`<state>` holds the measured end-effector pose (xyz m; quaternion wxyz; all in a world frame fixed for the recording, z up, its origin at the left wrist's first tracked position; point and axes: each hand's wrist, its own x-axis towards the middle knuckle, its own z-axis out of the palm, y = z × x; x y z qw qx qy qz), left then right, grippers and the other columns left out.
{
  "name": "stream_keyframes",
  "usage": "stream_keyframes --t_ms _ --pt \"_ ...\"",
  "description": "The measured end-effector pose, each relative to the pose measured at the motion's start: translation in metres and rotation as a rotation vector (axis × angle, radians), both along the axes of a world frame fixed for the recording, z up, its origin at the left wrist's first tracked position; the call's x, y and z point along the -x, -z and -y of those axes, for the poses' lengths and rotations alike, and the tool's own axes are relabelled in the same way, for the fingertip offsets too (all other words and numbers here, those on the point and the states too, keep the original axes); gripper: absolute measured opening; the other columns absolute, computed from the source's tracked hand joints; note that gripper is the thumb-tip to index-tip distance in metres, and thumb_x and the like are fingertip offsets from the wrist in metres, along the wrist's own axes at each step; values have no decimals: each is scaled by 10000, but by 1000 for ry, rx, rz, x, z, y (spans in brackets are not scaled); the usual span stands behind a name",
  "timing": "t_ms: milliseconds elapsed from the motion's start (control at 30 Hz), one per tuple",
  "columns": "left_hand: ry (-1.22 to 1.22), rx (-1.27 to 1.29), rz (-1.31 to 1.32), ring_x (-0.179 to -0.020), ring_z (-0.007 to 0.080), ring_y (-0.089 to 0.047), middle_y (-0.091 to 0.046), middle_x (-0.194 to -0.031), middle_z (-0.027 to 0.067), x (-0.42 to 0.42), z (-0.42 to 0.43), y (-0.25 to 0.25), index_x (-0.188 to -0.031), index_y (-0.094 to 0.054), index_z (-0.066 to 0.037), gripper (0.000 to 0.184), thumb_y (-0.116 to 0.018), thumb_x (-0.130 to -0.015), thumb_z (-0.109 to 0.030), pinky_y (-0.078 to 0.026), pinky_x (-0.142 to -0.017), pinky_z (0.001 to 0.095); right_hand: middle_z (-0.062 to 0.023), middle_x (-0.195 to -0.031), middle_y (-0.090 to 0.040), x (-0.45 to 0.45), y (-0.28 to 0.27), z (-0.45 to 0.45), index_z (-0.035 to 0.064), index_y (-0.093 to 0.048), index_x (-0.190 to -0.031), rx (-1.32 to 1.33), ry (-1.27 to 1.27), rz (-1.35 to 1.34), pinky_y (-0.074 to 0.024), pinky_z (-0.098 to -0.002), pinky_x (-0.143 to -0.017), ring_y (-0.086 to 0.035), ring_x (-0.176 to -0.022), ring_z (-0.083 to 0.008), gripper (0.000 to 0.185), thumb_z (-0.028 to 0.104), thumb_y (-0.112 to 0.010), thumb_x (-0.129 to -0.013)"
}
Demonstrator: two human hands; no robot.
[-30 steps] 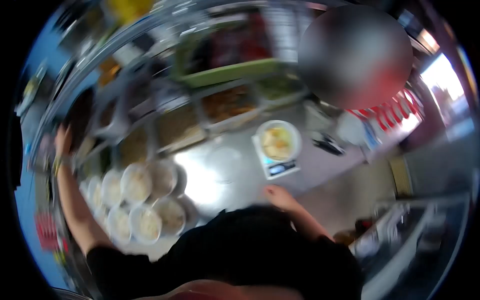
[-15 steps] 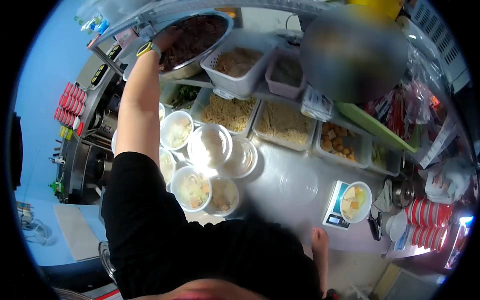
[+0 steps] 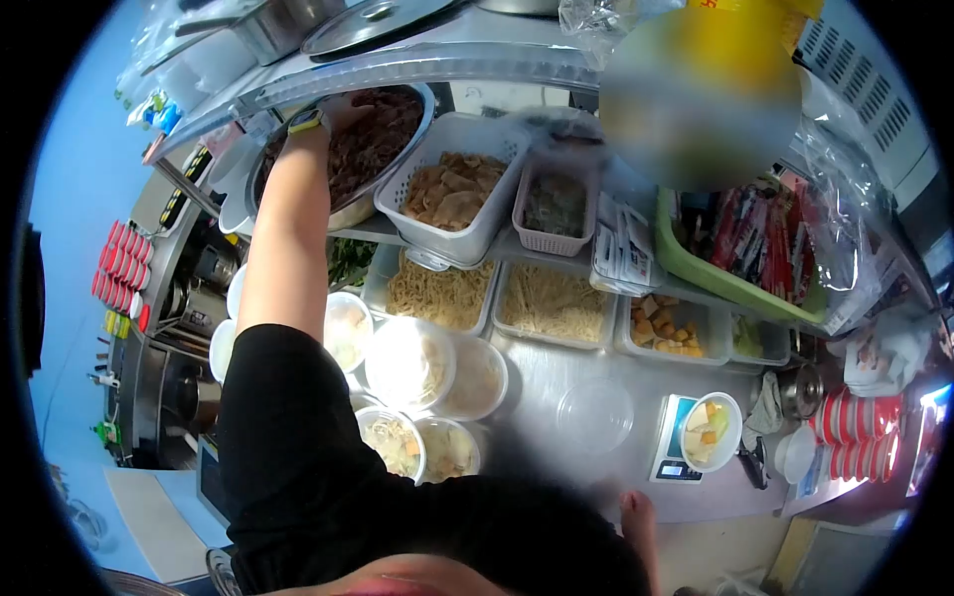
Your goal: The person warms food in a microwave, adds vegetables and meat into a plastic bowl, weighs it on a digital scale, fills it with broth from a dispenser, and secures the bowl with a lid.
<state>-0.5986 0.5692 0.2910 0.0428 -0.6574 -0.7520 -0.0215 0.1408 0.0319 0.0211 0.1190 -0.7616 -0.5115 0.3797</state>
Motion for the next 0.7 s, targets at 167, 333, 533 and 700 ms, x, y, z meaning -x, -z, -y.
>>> stream_keyframes --t_ms 167,333,533,700 --pt "93 37 281 -1282 329 -445 -498 -1363 165 -30 16 -21 -1376 -462 -198 686 -591 -806 -558 -339 -1070 400 -163 -808 -649 2 5 -7 14 -651 -865 -11 -10 -33 -493 -384 -717 -631 -785 -321 219 180 -516 -908" --pt "123 -38 152 -1151 289 -541 -584 -1243 146 2 -23 9 -1269 -542 -130 558 -606 -803 -431 -405 -984 393 -160 -828 -654 8 10 -24 19 -654 -873 -16 -39 -37 -496 -379 -723 -636 -796 -308 221 181 -508 -911" --pt "167 19 246 -1176 335 -523 -580 -1241 168 -7 -22 9 -1304 -512 -165 682 -606 -787 -599 -395 -1000 399 -150 -815 -651 13 11 -34 17 -660 -876 5 -96 -23 -494 -366 -719 -635 -778 -283 215 178 -520 -905" --pt "278 193 124 -1280 378 -428 -442 -1404 184 -17 -6 -6 -1426 -385 -289 785 -602 -759 -642 -353 -1056 416 -148 -789 -651 23 -10 -42 11 -662 -854 -18 -100 -51 -494 -348 -689 -639 -742 -257 207 157 -519 -893"
